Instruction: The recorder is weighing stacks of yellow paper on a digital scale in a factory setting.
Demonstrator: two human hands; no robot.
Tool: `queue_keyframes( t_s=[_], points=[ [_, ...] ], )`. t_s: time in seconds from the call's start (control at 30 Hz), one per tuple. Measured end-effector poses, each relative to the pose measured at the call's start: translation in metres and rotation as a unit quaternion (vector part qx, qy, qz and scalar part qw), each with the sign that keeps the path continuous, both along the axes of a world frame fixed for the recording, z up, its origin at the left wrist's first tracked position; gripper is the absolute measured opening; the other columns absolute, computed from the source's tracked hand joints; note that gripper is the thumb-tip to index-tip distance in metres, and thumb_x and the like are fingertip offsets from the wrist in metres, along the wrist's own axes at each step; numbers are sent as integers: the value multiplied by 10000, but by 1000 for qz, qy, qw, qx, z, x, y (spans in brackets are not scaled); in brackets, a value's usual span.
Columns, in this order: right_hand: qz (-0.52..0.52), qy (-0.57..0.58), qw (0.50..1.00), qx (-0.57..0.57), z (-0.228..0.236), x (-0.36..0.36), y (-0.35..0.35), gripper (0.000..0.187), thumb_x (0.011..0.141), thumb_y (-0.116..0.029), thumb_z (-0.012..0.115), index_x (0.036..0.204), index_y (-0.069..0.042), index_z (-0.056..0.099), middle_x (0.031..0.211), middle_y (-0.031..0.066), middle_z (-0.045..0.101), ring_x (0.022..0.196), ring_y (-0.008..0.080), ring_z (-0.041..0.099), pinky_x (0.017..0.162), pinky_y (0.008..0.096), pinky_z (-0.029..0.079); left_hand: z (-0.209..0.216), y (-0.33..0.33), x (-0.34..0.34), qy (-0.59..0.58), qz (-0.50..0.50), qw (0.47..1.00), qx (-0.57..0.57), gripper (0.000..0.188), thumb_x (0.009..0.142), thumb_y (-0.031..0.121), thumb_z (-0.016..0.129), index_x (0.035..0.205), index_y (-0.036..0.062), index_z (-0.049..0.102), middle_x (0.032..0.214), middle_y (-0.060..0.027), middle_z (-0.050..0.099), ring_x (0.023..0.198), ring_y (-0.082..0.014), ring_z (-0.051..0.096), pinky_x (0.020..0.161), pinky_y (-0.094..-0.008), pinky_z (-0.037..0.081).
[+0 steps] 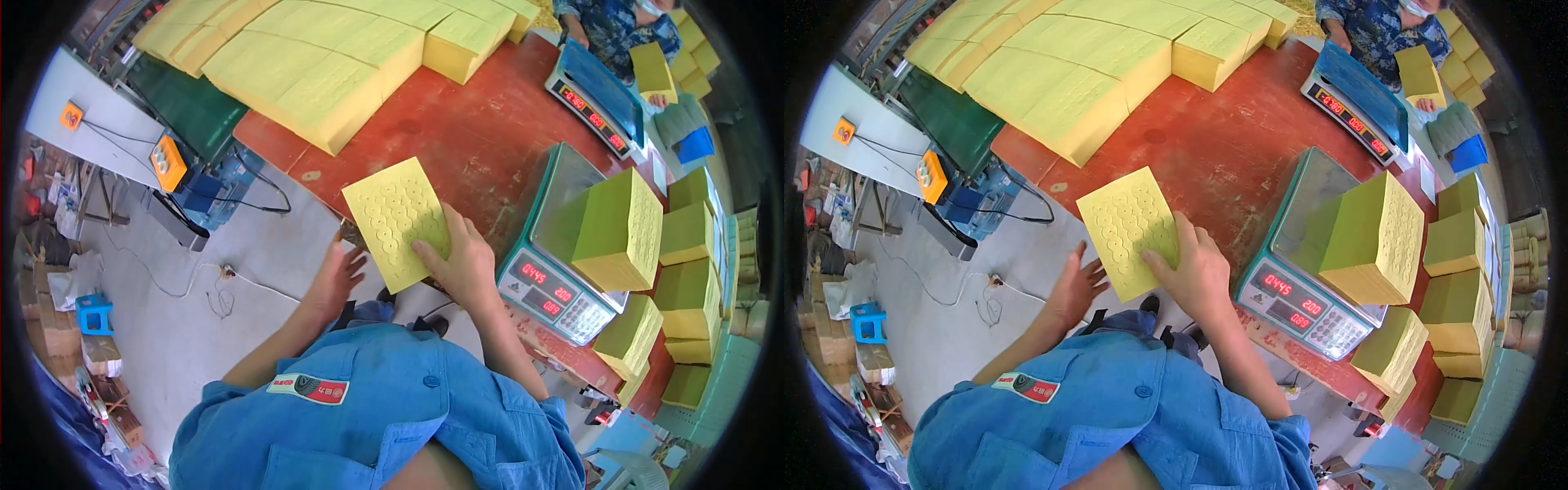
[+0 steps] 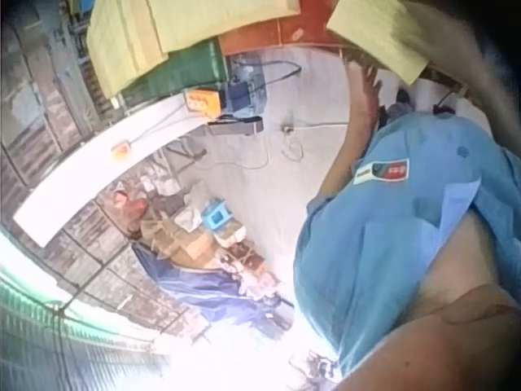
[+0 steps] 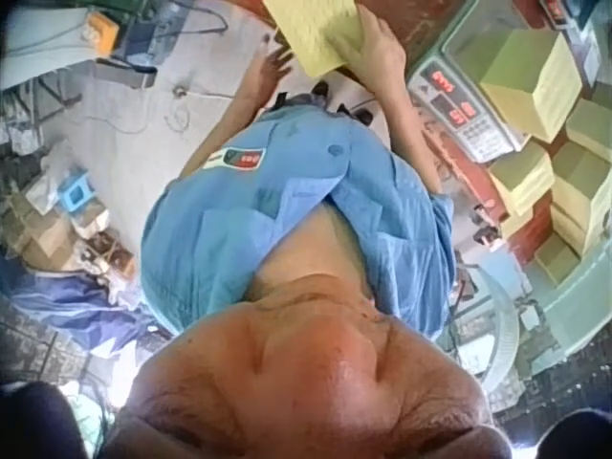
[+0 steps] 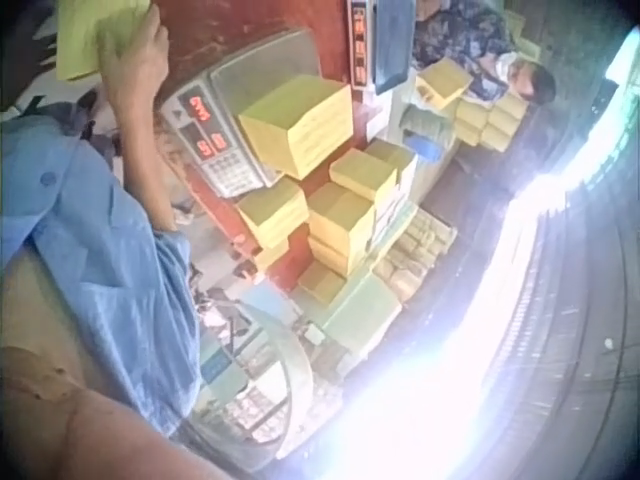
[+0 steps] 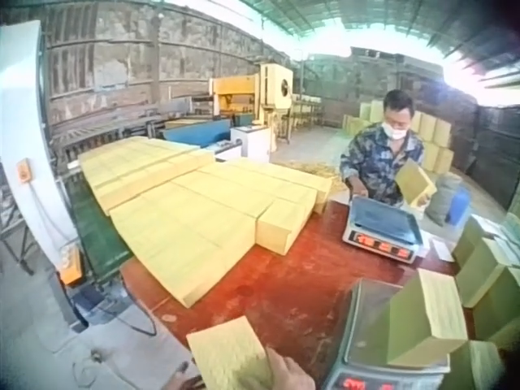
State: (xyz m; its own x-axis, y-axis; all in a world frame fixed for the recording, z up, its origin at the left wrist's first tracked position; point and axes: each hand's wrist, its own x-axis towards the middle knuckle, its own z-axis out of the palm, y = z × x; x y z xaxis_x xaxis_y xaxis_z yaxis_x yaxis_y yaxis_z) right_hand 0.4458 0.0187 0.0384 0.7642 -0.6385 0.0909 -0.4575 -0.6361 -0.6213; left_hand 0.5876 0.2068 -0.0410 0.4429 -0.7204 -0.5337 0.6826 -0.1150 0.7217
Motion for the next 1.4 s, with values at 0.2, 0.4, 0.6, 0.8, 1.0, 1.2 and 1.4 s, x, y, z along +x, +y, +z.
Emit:
queue_keyframes(
  t_s=[0.2,0.4,0.6,0.8,1.0,1.2,1.4],
  points=[
    [-31,-53,997,-40,-12,-17,25,727,788,-434,732,1315,-1,482,1031,220,610,961,370,629,774,434,535,11,-24,-19,6,16,988,-155,642,991,391,479,1518,154,200,1479,-123,376,1345,-237,394,1081,-404,344],
    [36,-82,978,187,5,-65,35,673,859,-334,705,1370,15,438,1196,237,582,1023,335,634,857,407,521,54,0,-32,-43,3,995,-88,584,946,225,514,1465,77,293,1397,-141,464,1254,-266,510,1038,-405,434],
    [-78,-218,948,219,57,-164,-5,562,944,-341,600,1314,66,487,1162,255,625,1080,332,628,899,404,499,158,-44,-63,-310,-146,926,-159,474,1004,338,393,1334,12,493,1268,-128,586,1169,-214,578,975,-371,483],
    [-131,-395,845,336,139,-226,-102,485,972,-478,495,1120,-28,602,923,58,626,765,142,587,614,290,503,238,-205,-128,-237,-265,874,-331,510,950,299,576,1388,81,433,1369,-144,504,1211,-267,534,989,-393,461],
    [-249,-359,832,343,132,-260,-198,411,961,-420,536,1037,-36,660,883,34,640,728,131,608,639,302,498,265,-318,-171,-207,-388,884,-158,774,790,570,676,1381,115,467,1307,-107,538,1182,-285,522,937,-533,437],
    [-244,-325,839,361,118,-260,-215,340,968,-350,524,1034,-56,682,857,20,659,704,125,637,633,278,513,244,-346,-165,-235,-409,874,-119,910,724,693,656,1405,128,443,1332,-128,505,1153,-317,526,881,-510,468],
    [-243,-317,842,363,114,-260,-217,317,974,-317,513,1032,-60,689,859,21,667,706,122,637,642,273,515,239,-349,-168,-259,-394,875,-111,923,729,733,615,1412,137,443,1342,-117,503,1157,-302,520,893,-499,453]
  ],
)
